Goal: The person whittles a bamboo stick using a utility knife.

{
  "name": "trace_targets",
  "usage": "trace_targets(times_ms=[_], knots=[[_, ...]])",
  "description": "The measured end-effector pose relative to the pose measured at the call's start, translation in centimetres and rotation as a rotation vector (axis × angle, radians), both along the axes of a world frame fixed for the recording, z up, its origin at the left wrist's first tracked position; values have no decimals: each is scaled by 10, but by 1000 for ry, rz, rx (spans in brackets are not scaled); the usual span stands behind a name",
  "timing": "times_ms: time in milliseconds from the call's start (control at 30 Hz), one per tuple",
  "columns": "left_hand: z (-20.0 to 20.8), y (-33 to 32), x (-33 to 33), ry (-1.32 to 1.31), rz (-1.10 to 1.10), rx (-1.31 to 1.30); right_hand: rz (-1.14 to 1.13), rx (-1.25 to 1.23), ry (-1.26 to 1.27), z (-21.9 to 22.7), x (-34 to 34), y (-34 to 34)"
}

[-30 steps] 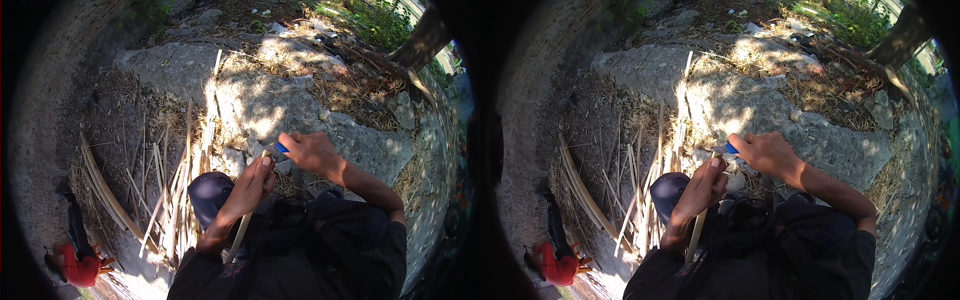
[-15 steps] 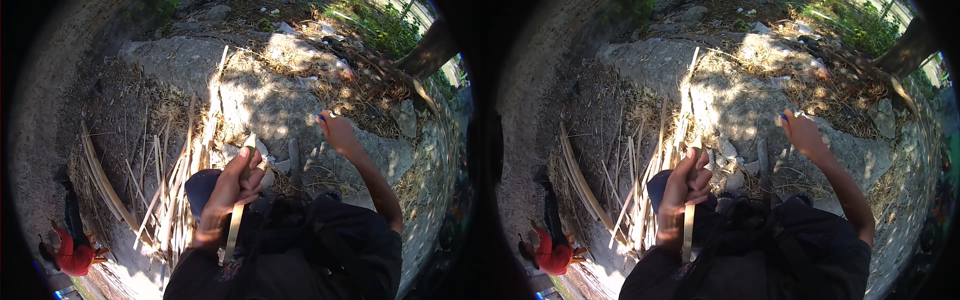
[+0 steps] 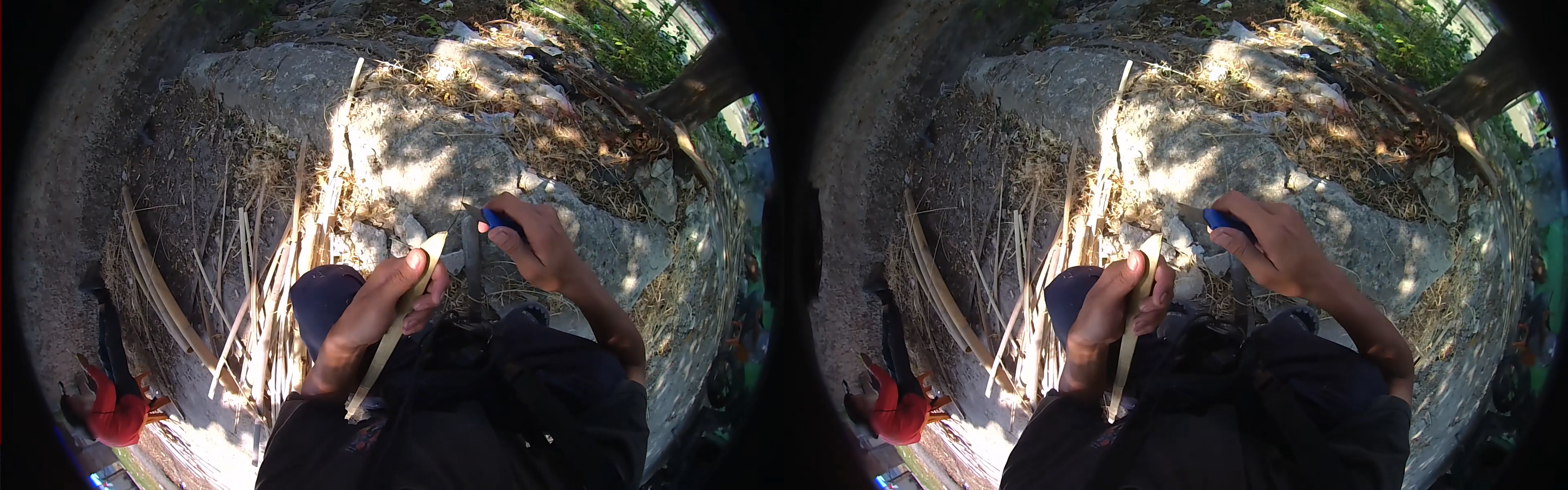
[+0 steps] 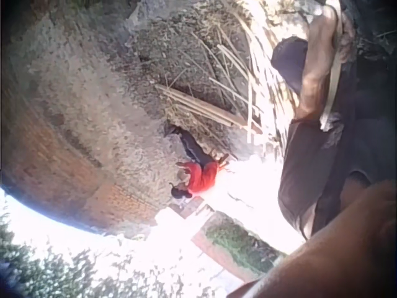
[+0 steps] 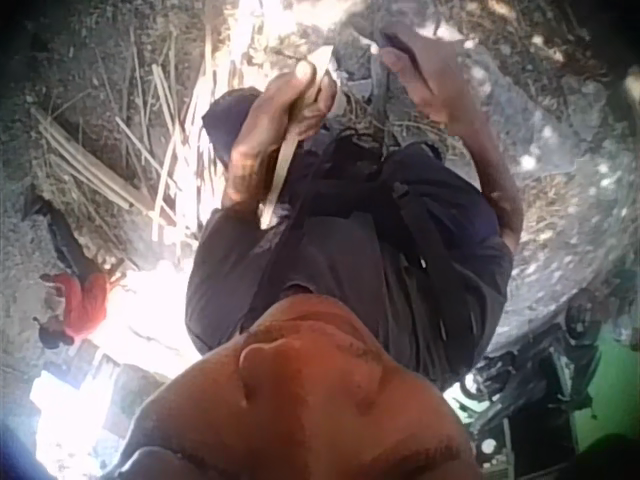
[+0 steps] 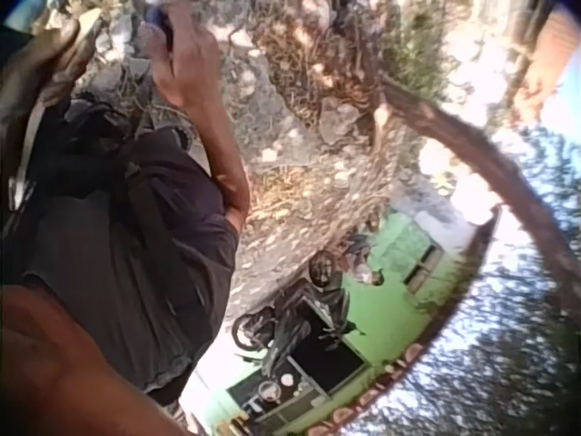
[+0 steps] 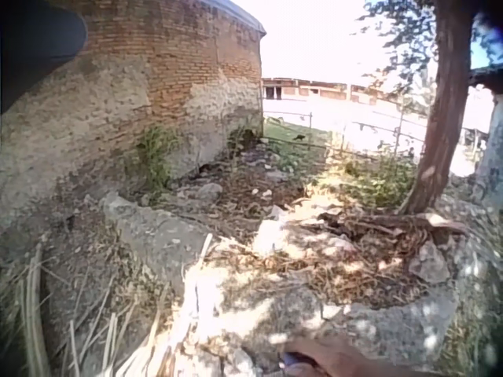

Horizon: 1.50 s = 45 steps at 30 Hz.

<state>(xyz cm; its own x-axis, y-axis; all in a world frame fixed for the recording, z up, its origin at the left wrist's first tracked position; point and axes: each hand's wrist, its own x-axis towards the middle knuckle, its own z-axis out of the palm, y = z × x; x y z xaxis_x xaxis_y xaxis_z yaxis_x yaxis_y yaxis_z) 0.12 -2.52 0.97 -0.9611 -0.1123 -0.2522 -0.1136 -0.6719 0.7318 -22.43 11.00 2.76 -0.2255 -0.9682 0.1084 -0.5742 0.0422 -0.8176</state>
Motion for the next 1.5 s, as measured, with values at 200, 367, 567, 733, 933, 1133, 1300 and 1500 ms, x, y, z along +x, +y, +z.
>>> trace_targets(times_ms=[200, 367, 567, 733, 933, 1133, 1300, 1500], knots=[[6, 12, -3, -131, 179, -333, 150, -169, 245, 0, 13, 3], [-2, 13, 1, -89, 168, -319, 153, -182, 327, -5, 18, 1], [-8, 18, 1, 51, 227, -527, 166, -201, 356, -2, 22, -2], [-6, 20, -1, -40, 257, -617, 156, -200, 394, -5, 25, -2], [-8, 18, -1, -29, 259, -645, 155, -205, 399, -7, 24, -1], [-12, 18, -3, 33, 335, -907, 145, -228, 427, -2, 27, -2], [-11, 20, -1, -36, 331, -959, 160, -245, 389, -5, 27, -5], [-13, 17, -1, -36, 338, -947, 140, -259, 420, -5, 31, -6]])
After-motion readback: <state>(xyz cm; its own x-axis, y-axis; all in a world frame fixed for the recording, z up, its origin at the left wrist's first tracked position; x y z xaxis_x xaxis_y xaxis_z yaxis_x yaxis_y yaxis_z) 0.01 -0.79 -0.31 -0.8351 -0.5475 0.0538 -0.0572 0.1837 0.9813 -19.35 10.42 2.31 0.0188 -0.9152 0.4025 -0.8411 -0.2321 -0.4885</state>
